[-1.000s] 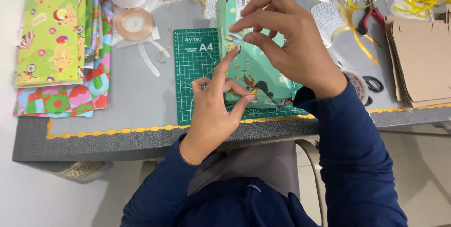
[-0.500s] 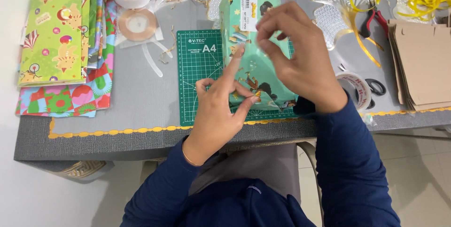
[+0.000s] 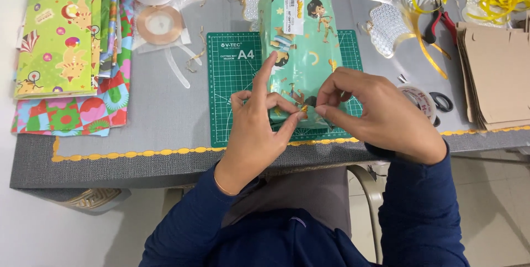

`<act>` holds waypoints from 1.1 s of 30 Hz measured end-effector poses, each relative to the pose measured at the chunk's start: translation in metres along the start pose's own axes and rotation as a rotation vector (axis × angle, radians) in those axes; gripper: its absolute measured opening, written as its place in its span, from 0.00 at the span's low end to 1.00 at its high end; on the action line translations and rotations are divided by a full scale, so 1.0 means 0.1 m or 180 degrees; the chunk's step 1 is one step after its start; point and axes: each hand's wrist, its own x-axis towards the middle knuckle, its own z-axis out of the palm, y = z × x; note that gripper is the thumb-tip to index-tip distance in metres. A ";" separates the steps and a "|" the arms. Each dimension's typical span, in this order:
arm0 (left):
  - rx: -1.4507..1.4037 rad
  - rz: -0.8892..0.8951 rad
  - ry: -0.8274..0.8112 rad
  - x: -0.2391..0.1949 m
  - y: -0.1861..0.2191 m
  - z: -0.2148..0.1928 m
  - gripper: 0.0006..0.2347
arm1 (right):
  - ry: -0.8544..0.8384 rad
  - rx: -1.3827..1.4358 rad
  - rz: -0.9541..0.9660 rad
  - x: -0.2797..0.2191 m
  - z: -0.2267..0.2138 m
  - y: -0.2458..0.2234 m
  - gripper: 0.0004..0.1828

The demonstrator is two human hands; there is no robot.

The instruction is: The person wraps a small brown cardboard box with patterned gift wrap. They place the box on tissue paper, fold the wrap around it, and secure the seams with clear tape using scissors to cut the tape. The person folds and tapes both ends of the package to complete the wrapping.

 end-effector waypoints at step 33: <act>0.0541 0.0998 0.0144 0.01 -0.15 0.02 0.02 | 0.0279 -0.0552 -0.0174 0.08 0.28 0.07 0.04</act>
